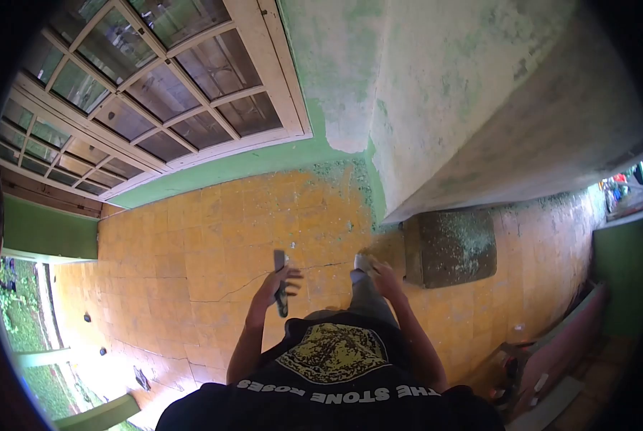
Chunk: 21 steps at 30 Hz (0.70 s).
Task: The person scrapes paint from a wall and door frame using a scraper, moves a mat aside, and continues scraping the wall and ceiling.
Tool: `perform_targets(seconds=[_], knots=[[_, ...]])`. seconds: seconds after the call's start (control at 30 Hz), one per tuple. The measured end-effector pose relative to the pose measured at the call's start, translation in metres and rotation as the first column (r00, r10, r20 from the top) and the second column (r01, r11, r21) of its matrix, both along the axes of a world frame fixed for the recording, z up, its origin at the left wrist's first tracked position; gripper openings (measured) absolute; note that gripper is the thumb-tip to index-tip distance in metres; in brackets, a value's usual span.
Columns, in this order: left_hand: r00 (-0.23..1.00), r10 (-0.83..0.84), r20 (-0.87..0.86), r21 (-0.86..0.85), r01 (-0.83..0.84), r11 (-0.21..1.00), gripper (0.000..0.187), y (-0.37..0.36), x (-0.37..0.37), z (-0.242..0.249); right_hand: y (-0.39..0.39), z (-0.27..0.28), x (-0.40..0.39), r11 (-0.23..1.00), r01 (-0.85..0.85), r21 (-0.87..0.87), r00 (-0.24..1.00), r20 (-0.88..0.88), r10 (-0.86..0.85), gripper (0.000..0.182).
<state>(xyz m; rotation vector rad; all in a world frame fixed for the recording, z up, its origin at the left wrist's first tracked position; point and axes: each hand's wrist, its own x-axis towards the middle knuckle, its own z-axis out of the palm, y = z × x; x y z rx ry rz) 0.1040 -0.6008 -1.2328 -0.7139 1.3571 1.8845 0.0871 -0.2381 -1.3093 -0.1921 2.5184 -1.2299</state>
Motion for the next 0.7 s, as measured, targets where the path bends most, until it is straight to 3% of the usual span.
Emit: perform_targets(seconds=[0.07,0.13,0.17,0.23,0.27,0.33,0.37,0.43,0.47,0.53,0.63,0.7], knots=[[0.999,-0.009,-0.049,0.120,0.015,0.993,0.051,0.036,-0.057,0.033,-0.028,0.021,-0.051,0.965,-0.259,-0.033,0.938,-0.247,0.244,0.044],[0.998,0.061,-0.020,0.178,-0.056,0.982,0.045,0.071,-0.098,0.045,-0.065,0.086,-0.104,0.994,-0.090,-0.065,0.958,0.268,0.104,0.041],[0.997,0.074,-0.006,0.171,-0.072,0.983,0.045,0.079,-0.116,0.042,-0.078,0.101,-0.128,0.992,-0.102,-0.073,0.953,0.280,0.119,0.041],[0.970,0.145,-0.197,0.238,-0.096,0.966,0.041,0.092,-0.132,0.030,-0.093,0.113,-0.153,0.933,-0.155,-0.326,0.916,0.308,0.259,0.034],[0.970,0.162,-0.180,0.246,-0.115,0.963,0.041,0.097,-0.132,0.024,-0.099,0.112,-0.156,0.934,-0.163,-0.319,0.906,0.325,0.270,0.034],[0.892,0.414,-0.183,0.239,-0.368,0.899,0.039,0.095,-0.144,0.007,-0.115,0.104,-0.171,0.897,-0.026,-0.440,0.940,0.294,0.171,0.036],[0.886,0.432,-0.169,0.243,-0.387,0.889,0.039,0.092,-0.146,-0.002,-0.120,0.100,-0.175,0.901,-0.038,-0.432,0.934,0.306,0.186,0.036],[0.831,0.548,-0.094,0.262,-0.510,0.819,0.040,0.079,-0.149,-0.016,-0.135,0.100,-0.184,0.990,-0.113,-0.086,0.979,0.162,0.126,0.041],[0.821,0.564,-0.086,0.268,-0.527,0.807,0.040,0.069,-0.156,-0.024,-0.144,0.099,-0.193,0.988,-0.131,-0.077,0.976,0.167,0.142,0.041],[0.764,0.638,-0.095,0.412,-0.553,0.724,0.040,0.054,-0.164,-0.033,-0.159,0.112,-0.206,0.968,-0.248,-0.033,0.967,-0.075,0.245,0.047],[0.809,0.586,-0.043,0.300,-0.549,0.780,0.041,0.036,-0.207,-0.019,-0.186,0.119,-0.234,0.919,-0.386,0.074,0.922,0.030,0.385,0.054],[0.819,0.573,0.015,0.272,-0.555,0.786,0.043,0.030,-0.238,-0.004,-0.196,0.119,-0.250,0.897,-0.403,0.179,0.909,-0.032,0.415,0.057]])
